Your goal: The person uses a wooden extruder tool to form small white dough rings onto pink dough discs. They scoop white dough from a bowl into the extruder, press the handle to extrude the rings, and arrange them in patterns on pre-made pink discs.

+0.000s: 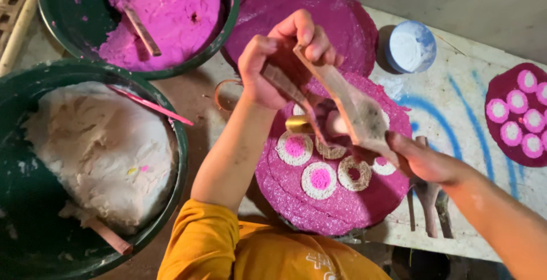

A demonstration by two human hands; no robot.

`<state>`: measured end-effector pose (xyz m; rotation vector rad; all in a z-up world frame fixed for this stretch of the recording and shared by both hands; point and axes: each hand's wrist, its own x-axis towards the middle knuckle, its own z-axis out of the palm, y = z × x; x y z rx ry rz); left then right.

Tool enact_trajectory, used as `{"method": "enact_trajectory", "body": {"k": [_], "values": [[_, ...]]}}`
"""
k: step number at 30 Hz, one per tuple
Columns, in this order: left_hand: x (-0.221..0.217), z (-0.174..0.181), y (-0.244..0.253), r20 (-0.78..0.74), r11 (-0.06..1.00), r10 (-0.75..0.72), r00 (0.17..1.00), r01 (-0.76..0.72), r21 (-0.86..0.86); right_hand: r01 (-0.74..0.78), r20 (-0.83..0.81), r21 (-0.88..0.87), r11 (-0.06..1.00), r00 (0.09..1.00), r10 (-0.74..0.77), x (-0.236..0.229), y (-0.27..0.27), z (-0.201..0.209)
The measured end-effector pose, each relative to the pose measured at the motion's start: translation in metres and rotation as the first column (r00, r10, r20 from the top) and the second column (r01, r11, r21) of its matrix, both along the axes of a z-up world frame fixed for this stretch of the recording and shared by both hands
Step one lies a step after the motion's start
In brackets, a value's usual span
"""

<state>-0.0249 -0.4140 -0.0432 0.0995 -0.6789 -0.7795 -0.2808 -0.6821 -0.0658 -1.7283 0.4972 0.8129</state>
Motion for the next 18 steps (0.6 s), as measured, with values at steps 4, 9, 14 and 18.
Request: {"method": "enact_trajectory", "body": {"k": [4,9,14,18], "values": [[0.01,-0.026,-0.034,-0.193,0.999,-0.017,0.981,0.008,-0.047,0.025,0.099,-0.208,0.978,0.995,-0.005,0.015,0.004,0.009],[0.029,-0.083,-0.064,-0.301,0.986,-0.13,0.945,0.093,-0.135,0.008,0.185,-0.361,0.932,0.981,0.064,0.041,0.018,0.0],[0.04,-0.098,-0.067,-0.268,0.992,-0.113,0.957,0.096,-0.076,0.082,0.226,-0.329,0.941,0.974,-0.006,0.04,0.033,-0.018],[0.032,-0.098,-0.072,-0.358,0.995,-0.1,0.928,0.087,-0.052,0.042,0.163,-0.259,0.965,0.987,0.001,0.042,0.019,-0.017]]}}
